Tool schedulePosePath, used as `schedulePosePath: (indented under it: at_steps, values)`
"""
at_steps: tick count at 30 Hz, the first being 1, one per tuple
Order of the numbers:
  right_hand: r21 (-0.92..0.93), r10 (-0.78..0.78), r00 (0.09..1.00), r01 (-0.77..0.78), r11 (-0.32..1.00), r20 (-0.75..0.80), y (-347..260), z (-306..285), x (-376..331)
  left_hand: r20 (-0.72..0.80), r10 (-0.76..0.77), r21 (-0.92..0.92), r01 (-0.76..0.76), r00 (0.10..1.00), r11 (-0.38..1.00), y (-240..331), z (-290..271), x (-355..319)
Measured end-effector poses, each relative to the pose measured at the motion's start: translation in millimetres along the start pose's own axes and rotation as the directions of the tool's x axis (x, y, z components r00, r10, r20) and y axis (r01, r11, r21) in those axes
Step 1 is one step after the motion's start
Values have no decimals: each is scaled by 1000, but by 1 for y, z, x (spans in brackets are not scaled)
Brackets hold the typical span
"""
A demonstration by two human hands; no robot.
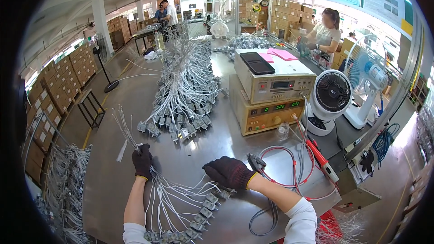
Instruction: The person assembles wire harnesses with electrical components and connectors by hand on a production line, then places the assembled harness onto a test fixture.
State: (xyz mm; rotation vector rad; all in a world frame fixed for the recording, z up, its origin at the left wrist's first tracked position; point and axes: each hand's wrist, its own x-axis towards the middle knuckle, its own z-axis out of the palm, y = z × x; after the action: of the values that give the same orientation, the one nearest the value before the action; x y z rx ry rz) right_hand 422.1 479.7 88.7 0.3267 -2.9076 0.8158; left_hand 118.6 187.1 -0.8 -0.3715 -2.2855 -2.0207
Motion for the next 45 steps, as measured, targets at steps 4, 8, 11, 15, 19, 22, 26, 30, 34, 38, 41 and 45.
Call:
schedulePosePath:
  at_steps: [4,8,11,15,19,22,26,30,34,38,41,45]
  values:
    - [14,-19,990,21,1000,-140,-5,10,-7,-11,0,14,0,1000,1000,1,2,1]
    - [126,-16,924,69,990,-383,-25,16,-21,-13,6,-24,-6,1000,1000,-1,1,0]
    - [70,-73,888,117,991,-454,-35,22,-23,-17,9,9,-9,1000,1000,-1,0,2]
    - [104,0,924,43,994,-384,-40,16,-24,-13,20,-35,-21,1000,999,-1,0,1]
    - [61,-31,915,60,996,-401,-36,18,-26,1,10,-63,-10,1000,998,4,4,-2]
    - [-5,-116,899,125,992,-423,-33,26,-25,-4,26,-58,-26,1000,998,-6,-2,3]
    - [-88,-215,859,197,977,-465,-26,33,-25,-1,-20,-73,20,1000,997,0,2,-1]
    - [-103,-222,859,197,975,-462,-26,35,-24,-4,9,-25,-9,1000,1000,-5,0,2]
    - [-44,-129,871,123,991,-474,-36,33,-21,-8,12,-48,-12,1000,999,-5,-2,3]
    - [-19,-86,873,88,996,-480,-37,35,-21,-27,1,166,3,1000,986,-10,-8,4]
    - [-110,-131,897,93,990,-421,-19,39,-30,12,269,621,-218,963,753,3,8,-19]
    - [-95,-166,876,138,986,-453,-29,35,-29,193,349,551,-395,917,735,30,-35,-59]
